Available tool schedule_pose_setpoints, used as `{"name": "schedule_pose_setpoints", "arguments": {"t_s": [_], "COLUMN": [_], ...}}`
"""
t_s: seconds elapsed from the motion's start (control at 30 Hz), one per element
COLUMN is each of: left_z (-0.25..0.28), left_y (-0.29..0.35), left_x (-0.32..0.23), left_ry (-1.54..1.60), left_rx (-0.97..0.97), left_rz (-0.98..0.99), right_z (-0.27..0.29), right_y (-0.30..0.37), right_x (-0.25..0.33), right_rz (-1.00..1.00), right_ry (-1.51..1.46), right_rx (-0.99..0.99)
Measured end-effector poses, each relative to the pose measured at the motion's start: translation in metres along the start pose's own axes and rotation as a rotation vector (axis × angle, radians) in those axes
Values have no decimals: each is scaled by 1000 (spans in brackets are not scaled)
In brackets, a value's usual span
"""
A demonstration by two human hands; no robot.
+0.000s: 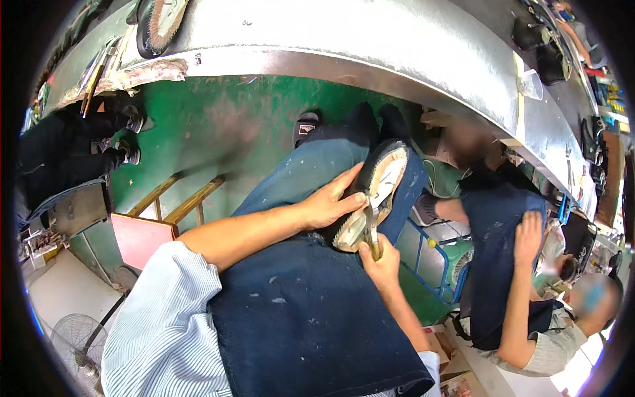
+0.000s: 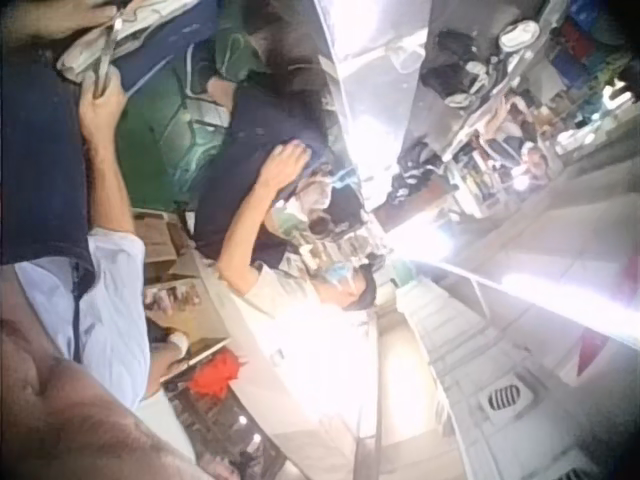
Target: The person is lasting shoes by manually pulling and securing the upper over the last using lasting pincers.
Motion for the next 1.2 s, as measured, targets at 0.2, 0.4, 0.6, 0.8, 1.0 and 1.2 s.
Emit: {"name": "schedule_pose_setpoints", "arguments": {"t_s": [0.2,0.4,0.6,0.8,1.0,1.2], "left_z": [-17,-28,-38,-33,-32,-27], "left_y": [-9,-6,2,-2,-6,-7], "left_x": [-8,-9,-18,-32,-35,-38], "left_ry": [-444,-435,-547,-882,-939,-871], "left_rx": [-187,-241,-235,-135,-70,-63], "left_rz": [-25,-57,-128,-103,-22,4], "right_z": [35,78,105,20,101,137], "right_y": [14,6,-29,-14,-22,-23], "right_x": [-10,-10,10,-38,-2,22], "right_rz": [-212,-137,-173,-50,-241,-201], "right_ry": [-607,-520,-490,-1144,-753,-296], "right_rx": [272,441,625,387,652,529]}}
Point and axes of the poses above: each hand's wrist, its own y-axis away from the middle knuckle, its own z-axis out of the back of the hand, x = y × z, the point moved 1 cm from there along -y, towards the middle knuckle, and after that the axes turned 5 degrees about x, right-handed, at the moved point
